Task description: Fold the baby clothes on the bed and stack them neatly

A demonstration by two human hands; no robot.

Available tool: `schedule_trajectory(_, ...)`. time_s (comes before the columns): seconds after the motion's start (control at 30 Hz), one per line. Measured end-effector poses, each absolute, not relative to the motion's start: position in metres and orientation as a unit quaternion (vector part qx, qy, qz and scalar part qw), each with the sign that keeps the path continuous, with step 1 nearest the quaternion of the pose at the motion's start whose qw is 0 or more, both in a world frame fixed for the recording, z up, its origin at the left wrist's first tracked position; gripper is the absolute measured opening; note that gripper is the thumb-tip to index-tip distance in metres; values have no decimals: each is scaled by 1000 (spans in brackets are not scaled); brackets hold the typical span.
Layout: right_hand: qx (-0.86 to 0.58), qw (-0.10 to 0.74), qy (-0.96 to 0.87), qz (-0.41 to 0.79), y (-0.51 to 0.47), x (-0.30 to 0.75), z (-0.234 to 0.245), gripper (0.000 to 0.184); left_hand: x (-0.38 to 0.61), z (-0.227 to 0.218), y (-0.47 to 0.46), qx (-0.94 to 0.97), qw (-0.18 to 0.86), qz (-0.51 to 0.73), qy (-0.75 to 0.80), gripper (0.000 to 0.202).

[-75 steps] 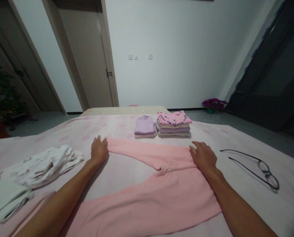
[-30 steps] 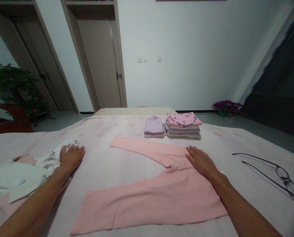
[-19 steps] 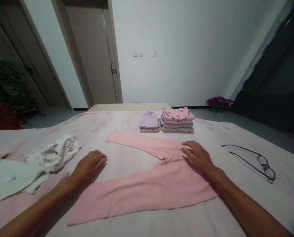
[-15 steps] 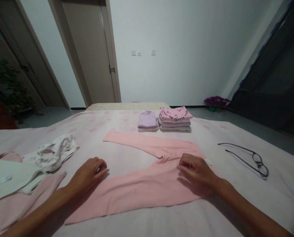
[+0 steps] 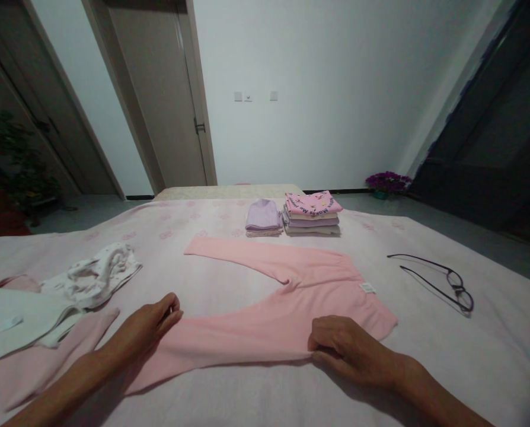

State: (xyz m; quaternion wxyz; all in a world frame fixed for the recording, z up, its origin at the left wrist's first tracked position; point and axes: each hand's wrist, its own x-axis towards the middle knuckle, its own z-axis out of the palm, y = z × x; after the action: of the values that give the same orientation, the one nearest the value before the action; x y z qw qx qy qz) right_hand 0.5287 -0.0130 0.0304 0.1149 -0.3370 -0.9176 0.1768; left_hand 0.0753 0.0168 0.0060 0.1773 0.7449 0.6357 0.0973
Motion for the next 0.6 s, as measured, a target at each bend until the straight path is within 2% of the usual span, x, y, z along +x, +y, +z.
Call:
schedule_trajectory(0.1, -352, 106, -902, 228, -15, 530, 36, 12, 70, 7, 15, 745, 141, 61, 649, 25)
schedule_trajectory(0.2, -375, 143, -877, 263, -12, 526, 38, 15, 81, 14, 9, 763, 43, 93, 638, 27)
schedule_trajectory(0.27, -377, 190, -872, 249, -10, 521, 40, 13, 95, 18, 3, 804, 4, 136, 579, 26)
schedule_trajectory(0.37, -338, 225, -890, 208, -12, 509, 42, 14, 113, 18, -8, 866, 20, 166, 470, 24)
schedule_trajectory(0.5, -270, 177, -931, 170, -24, 491, 38, 11, 115, 14, -22, 905, 46, 133, 403, 13)
schedule_trajectory(0.6, -278, 128, -945, 118, -30, 484, 30, 9, 102, 13, -30, 902, 53, 123, 410, 10)
